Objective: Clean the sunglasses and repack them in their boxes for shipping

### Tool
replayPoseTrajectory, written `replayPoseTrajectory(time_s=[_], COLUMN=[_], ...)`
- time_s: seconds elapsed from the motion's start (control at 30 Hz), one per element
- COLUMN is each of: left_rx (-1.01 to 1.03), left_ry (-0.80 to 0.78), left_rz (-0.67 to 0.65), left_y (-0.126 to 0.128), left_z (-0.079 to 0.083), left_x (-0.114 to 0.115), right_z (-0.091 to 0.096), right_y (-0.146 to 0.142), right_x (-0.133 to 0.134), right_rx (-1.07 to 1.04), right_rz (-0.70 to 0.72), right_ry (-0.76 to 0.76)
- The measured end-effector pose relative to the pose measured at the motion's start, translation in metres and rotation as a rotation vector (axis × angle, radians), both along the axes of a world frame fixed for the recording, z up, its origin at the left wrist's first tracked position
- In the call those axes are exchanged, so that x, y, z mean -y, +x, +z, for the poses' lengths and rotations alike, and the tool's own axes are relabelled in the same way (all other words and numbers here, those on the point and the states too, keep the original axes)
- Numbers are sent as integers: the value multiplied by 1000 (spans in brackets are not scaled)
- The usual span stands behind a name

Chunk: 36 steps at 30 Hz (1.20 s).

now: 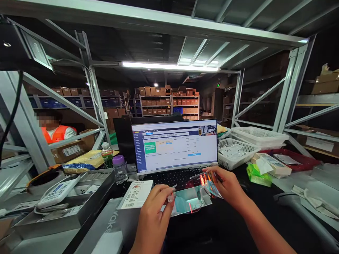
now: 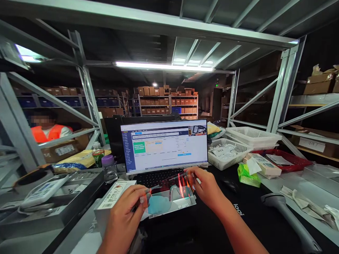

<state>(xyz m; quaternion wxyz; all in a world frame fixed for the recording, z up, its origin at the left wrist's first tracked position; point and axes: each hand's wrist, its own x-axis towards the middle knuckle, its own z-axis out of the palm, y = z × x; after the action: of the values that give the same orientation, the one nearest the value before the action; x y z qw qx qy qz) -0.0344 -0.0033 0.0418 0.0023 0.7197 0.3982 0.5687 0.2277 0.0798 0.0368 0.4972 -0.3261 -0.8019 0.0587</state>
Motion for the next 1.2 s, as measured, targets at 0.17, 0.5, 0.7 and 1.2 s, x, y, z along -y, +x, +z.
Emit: replayPoseTrajectory(time_s=[0.17, 0.5, 0.7, 1.2], left_rx=[-22, -95, -79, 67], left_ry=[34, 122, 114, 8], left_rz=[43, 57, 27, -228], left_y=[0, 2, 6, 10], left_z=[-2, 6, 8, -8], left_x=[1, 11, 12, 9], right_z=[0, 2, -2, -1], right_y=[-5, -15, -15, -22], right_x=[1, 6, 3, 3], right_rx=[27, 35, 52, 136], right_rz=[30, 72, 92, 144], right_ry=[-57, -146, -148, -291])
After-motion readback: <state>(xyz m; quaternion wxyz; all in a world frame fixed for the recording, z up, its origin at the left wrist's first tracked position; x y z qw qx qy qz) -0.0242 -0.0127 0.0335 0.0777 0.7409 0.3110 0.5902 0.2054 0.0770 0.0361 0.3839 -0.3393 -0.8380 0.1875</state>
